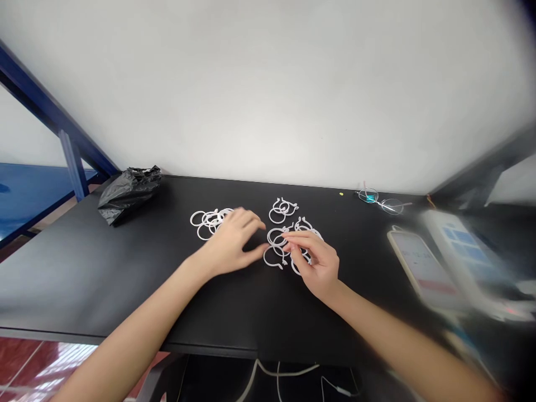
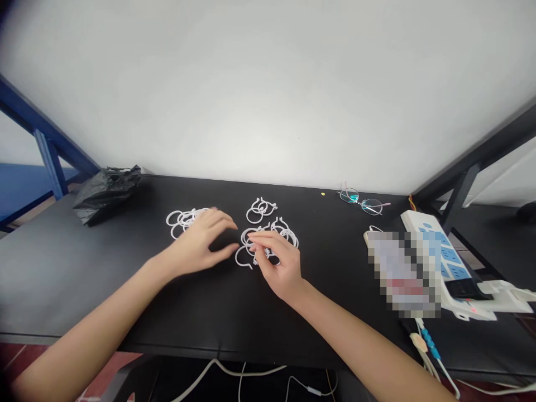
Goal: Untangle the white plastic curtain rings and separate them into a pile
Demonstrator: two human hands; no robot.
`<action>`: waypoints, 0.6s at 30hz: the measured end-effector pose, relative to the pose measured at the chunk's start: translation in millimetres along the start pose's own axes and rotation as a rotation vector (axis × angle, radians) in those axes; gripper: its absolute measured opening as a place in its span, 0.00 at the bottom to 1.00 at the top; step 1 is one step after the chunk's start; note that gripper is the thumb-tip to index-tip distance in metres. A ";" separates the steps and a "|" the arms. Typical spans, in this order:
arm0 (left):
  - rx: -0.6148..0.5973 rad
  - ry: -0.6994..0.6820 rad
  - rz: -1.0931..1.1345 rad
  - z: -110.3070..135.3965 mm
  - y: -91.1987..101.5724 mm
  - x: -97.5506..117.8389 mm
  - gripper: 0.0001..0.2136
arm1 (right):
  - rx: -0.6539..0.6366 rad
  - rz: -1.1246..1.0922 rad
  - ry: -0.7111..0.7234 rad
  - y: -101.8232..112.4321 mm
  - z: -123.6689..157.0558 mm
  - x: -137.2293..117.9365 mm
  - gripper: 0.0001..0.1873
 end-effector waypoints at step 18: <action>-0.062 -0.044 0.364 -1.5 -30.8 21.7 0.04 | 0.021 0.027 0.024 1.5 -0.4 0.1 0.17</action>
Point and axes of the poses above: each hand's wrist, its own z-axis away from the middle knuckle, its own y-axis out of the back of the hand, x = y × z, the point moved 8 cm from there along -z, towards the middle knuckle, and after that the axes turned 14 degrees about -y, right-handed, at the moved point
